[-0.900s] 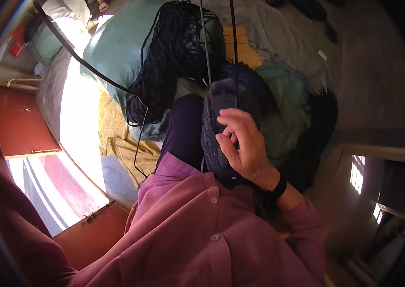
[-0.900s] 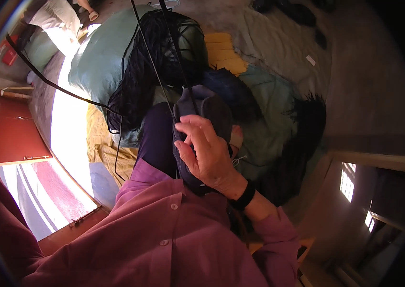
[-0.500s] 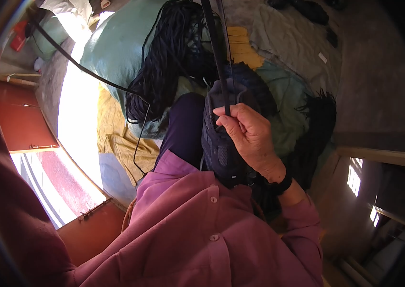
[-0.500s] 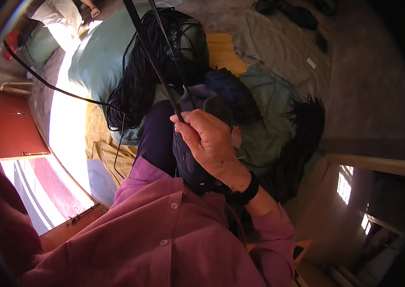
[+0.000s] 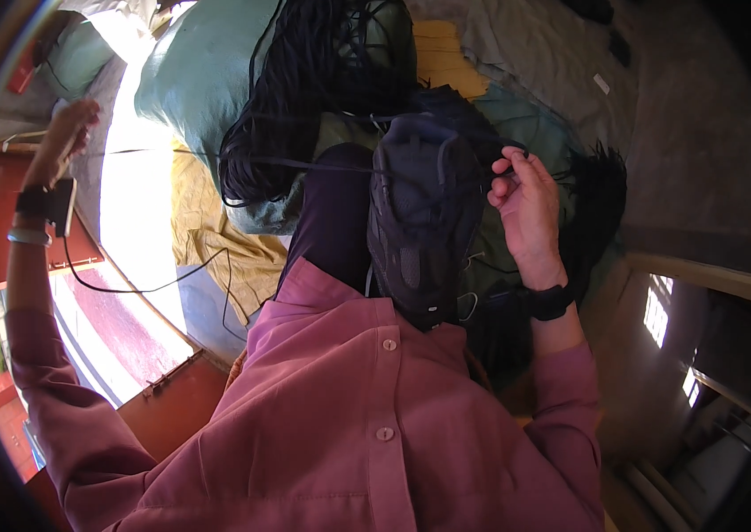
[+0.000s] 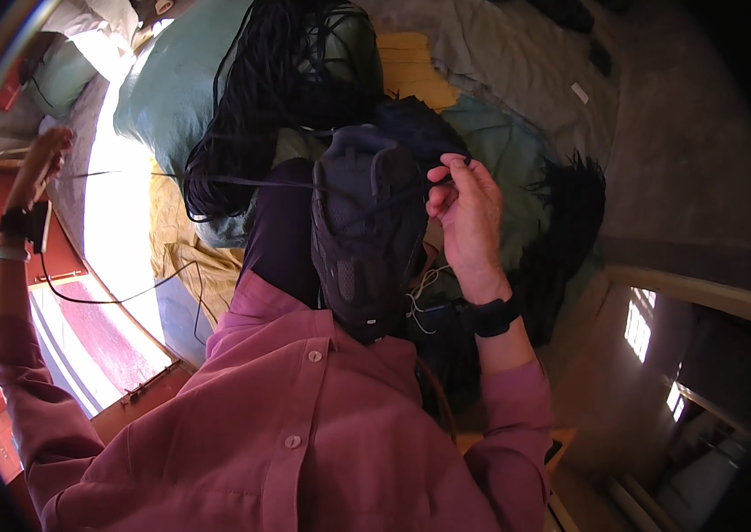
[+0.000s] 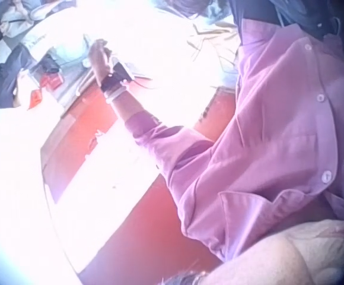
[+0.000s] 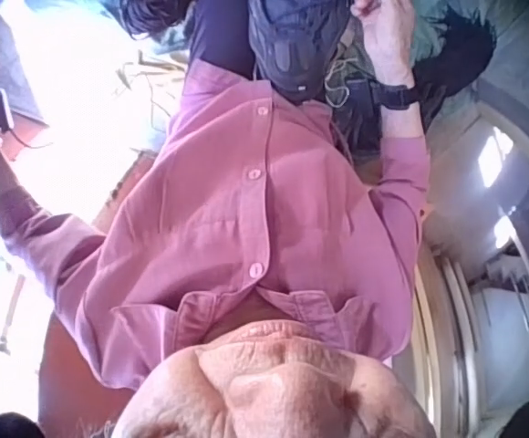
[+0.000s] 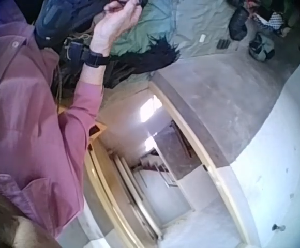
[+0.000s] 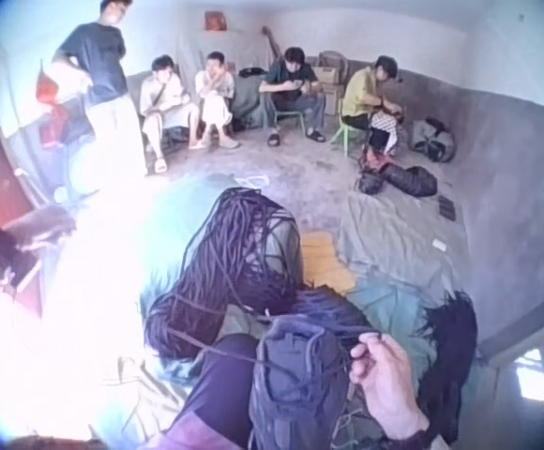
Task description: Lacing a pair of black sneakers.
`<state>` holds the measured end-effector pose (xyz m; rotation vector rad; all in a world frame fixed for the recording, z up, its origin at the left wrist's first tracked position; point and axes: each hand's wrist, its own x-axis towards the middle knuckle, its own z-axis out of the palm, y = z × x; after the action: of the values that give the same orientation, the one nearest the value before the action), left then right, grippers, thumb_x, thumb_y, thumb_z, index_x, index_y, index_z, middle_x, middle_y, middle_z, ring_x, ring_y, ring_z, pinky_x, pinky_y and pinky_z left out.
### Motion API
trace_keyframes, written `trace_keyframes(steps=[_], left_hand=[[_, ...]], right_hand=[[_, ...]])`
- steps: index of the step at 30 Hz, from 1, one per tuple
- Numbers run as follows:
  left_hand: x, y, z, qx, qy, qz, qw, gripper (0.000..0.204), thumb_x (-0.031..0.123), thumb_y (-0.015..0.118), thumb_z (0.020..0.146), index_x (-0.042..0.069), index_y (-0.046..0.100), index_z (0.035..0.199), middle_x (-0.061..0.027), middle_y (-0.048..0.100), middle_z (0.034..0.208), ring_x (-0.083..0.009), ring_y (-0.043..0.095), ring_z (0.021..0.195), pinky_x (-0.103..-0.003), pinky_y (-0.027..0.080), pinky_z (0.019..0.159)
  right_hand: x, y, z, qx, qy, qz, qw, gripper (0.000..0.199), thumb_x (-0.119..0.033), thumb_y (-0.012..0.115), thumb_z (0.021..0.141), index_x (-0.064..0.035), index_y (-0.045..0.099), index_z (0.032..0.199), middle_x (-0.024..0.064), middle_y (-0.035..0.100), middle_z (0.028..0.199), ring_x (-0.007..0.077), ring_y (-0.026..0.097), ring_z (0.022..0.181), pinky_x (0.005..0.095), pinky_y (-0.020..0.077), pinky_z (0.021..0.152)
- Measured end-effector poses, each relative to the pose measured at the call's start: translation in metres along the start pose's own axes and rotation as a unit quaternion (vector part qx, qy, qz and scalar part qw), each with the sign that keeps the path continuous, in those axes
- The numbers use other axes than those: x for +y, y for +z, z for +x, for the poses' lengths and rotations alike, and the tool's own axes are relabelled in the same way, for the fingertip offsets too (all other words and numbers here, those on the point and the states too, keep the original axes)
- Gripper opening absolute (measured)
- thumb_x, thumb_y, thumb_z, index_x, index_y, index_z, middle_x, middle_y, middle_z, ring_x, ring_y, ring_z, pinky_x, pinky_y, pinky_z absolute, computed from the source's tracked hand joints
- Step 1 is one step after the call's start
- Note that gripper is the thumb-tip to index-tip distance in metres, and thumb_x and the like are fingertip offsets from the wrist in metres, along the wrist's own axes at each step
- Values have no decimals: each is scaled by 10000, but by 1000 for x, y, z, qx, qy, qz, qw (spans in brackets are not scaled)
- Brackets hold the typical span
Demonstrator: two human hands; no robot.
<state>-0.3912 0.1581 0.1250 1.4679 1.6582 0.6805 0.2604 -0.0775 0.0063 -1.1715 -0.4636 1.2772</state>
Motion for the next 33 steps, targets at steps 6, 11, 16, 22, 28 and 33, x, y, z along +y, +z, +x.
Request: trace_keyframes(steps=[6,11,16,22,28,33], left_hand=[[-56,163,-97,-17,228,292,929,115,36,686,934,7,669,1043,-127,686,1046,-288,679,973,-364,520,892],[33,314,-175,-128,239,63,960,164,-5,737,870,45,709,1023,-78,672,992,-209,692,916,-311,555,777],[62,377,-199,-166,304,-29,938,206,-20,769,841,38,697,1025,-76,674,1005,-219,680,926,-316,540,761],[66,398,-201,-184,285,-52,939,210,-32,765,836,40,684,1016,-67,648,967,-205,672,899,-307,541,757],[68,400,-197,-190,282,-58,939,203,-35,757,841,40,671,1010,-68,619,932,-198,663,858,-303,540,753],[76,395,-190,-192,333,1,923,182,-26,748,845,40,649,983,-79,594,905,-228,662,836,-324,547,729]], right_hand=[[0,-23,8,0,46,-184,982,257,-267,588,1055,-22,625,1123,45,662,905,93,607,701,245,504,612],[0,-18,-16,-23,-71,-398,914,187,-214,625,1042,-34,641,1092,0,636,900,56,562,734,216,479,665],[-9,15,-44,-108,-181,-449,868,103,-23,718,926,-31,680,1022,24,654,910,83,597,756,239,497,686],[-11,24,-57,-124,-272,-485,822,214,35,726,883,-48,694,1077,43,641,975,116,621,755,241,499,646],[-28,1,-37,12,-267,-492,829,174,-3,694,917,-57,697,1082,56,648,968,139,630,774,260,511,687],[-17,17,-57,-236,-291,-536,757,200,41,750,847,-52,706,1019,73,638,1000,226,687,793,342,555,675]])
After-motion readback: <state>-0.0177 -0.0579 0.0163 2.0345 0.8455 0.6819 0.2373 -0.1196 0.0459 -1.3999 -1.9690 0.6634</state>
